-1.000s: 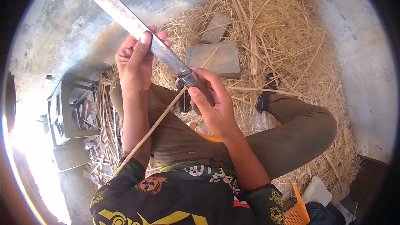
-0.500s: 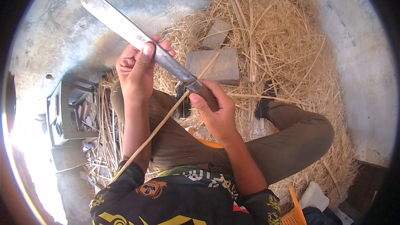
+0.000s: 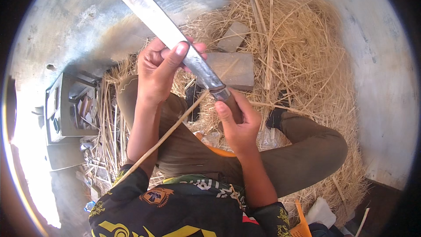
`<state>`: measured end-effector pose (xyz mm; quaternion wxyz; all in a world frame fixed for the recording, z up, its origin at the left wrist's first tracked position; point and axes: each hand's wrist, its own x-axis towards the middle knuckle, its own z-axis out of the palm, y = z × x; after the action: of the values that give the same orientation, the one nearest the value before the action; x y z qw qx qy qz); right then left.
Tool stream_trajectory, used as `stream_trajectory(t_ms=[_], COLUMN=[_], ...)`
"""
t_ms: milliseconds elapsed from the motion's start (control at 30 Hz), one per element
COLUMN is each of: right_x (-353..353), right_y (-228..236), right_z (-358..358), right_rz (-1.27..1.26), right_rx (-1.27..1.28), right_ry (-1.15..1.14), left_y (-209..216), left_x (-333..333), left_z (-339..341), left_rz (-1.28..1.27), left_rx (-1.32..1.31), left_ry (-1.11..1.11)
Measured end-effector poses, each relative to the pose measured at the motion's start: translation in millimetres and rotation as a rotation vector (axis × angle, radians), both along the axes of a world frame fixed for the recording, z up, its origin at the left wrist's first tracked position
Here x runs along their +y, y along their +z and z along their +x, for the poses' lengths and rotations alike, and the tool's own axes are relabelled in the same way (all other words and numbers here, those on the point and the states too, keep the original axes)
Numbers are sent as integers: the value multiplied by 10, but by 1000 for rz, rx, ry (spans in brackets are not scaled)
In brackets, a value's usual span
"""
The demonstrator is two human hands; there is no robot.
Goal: The person sits on a straw-covered floor and uses a large knife to scrape and sharpen a long, thin wooden stick. They repeatedly draw the knife along the stick's length to smooth its surface, occasionally pausing to inspect the blade and the stick.
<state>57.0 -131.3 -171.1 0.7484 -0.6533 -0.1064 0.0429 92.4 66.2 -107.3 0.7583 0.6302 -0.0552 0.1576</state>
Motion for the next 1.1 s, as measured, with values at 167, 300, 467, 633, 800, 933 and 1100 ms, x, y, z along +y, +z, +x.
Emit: stream_trajectory(t_ms=[167,300,467,633,800,933,1100], right_x=[116,82,86,43,12,21,21], right_y=[-47,19,73,-29,-154,-96,-5], right_z=[-97,13,40,72,65,113,110], right_rz=[135,198,317,230,324,391,455], right_rx=[190,314,396,455,540,636,723], right_ry=[127,294,340,294,322,423,638], left_y=[74,21,-26,4,-1,20,-31], left_x=[-50,-81,-60,-92,-193,-174,-165], left_z=[8,1,16,6,8,-7,18], left_rz=[52,-10,15,142,108,92,-23], left_rx=[81,58,35,121,136,149,153], left_ry=[-15,-26,-17,-104,-154,-175,-258])
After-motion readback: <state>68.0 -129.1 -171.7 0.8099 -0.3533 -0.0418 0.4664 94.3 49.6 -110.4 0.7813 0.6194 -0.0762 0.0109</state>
